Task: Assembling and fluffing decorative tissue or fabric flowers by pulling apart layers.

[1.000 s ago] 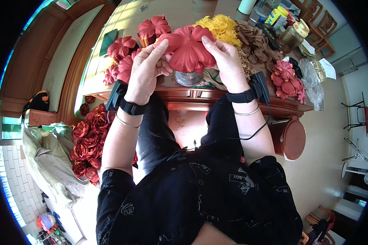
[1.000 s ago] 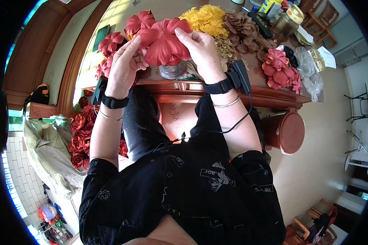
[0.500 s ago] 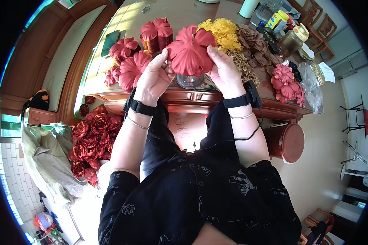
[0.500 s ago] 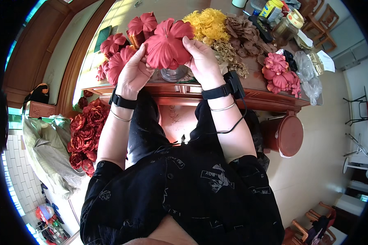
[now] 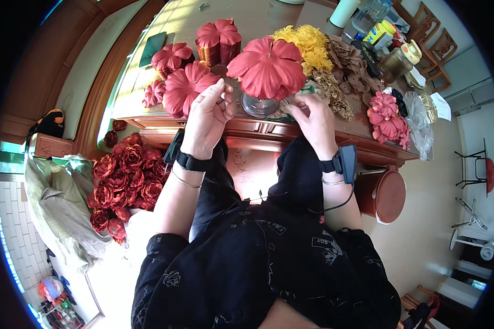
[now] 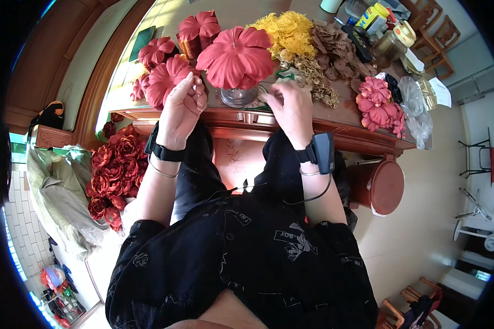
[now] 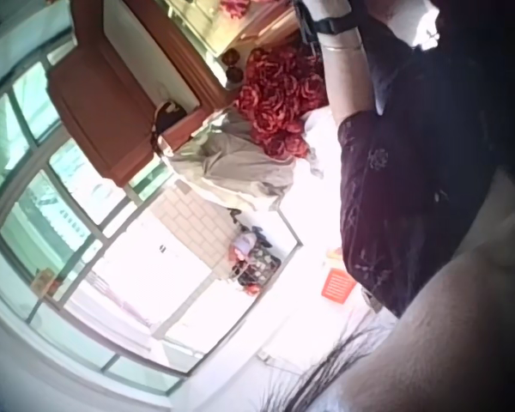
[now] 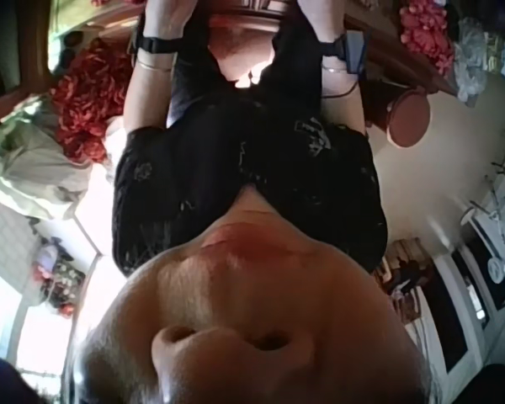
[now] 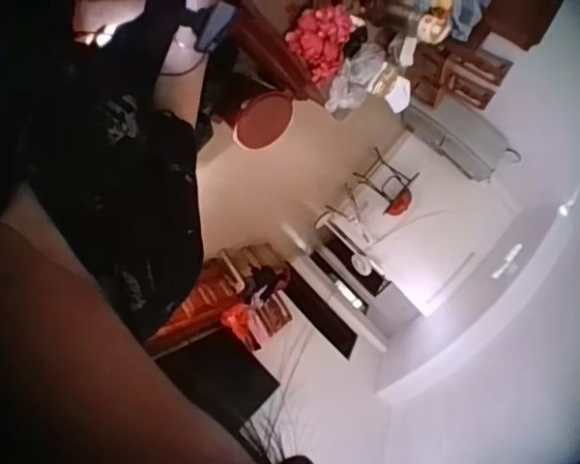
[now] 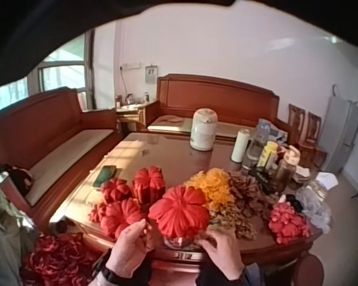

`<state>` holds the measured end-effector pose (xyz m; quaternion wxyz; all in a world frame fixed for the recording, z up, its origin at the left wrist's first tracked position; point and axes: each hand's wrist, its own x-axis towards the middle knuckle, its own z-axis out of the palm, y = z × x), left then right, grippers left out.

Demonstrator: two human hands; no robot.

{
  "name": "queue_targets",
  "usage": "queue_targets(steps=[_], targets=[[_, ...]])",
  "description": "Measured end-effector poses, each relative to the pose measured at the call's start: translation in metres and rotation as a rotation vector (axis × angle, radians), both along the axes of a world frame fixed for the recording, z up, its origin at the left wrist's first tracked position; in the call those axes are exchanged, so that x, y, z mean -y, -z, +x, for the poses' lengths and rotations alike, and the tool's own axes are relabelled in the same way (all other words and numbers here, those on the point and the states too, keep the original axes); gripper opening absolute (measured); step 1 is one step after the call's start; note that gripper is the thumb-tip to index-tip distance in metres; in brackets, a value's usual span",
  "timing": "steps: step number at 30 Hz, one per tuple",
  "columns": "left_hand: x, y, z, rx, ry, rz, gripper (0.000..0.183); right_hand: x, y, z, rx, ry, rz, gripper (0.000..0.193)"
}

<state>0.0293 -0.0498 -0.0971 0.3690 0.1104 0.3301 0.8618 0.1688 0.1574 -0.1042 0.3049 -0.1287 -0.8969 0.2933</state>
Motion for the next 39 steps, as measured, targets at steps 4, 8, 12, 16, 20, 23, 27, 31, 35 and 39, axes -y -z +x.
queue_targets(steps=[4, 8, 12, 16, 20, 23, 27, 31, 35, 39], targets=[[0.007, -0.002, 0.019, -0.015, -0.005, -0.097, 0.021, 0.005, 0.011, 0.009, 0.012, 0.045, 0.371, 0.014], [0.023, 0.005, 0.034, -0.088, -0.034, -0.132, 0.018, 0.012, 0.01, 0.007, 0.004, 0.079, 0.372, 0.01], [0.05, 0.006, 0.044, -0.167, -0.263, -0.19, 0.018, 0.039, -0.012, 0.003, -0.073, -0.018, 0.315, 0.013], [0.073, 0.02, 0.039, -0.203, -0.318, -0.236, 0.016, 0.087, -0.012, -0.023, -0.089, -0.353, 0.041, 0.021], [0.082, 0.02, 0.04, -0.138, -0.37, -0.234, 0.017, 0.118, -0.009, -0.072, -0.096, -0.41, 0.049, 0.032], [0.091, 0.02, 0.039, -0.139, -0.372, -0.259, 0.017, 0.124, -0.01, -0.1, -0.115, -0.396, 0.184, 0.035], [0.1, 0.025, 0.038, -0.138, -0.397, -0.283, 0.018, 0.122, -0.009, -0.117, -0.065, -0.44, 0.116, 0.033], [0.103, 0.029, 0.038, -0.158, -0.391, -0.344, 0.021, 0.119, -0.006, -0.127, -0.098, -0.448, 0.028, 0.024], [0.101, 0.033, 0.038, -0.225, -0.426, -0.362, 0.017, 0.119, -0.006, -0.128, -0.121, -0.455, 0.007, 0.015], [0.091, 0.023, 0.035, -0.534, -0.581, -0.614, 0.017, 0.12, -0.008, -0.128, -0.151, -0.454, -0.043, 0.011]])
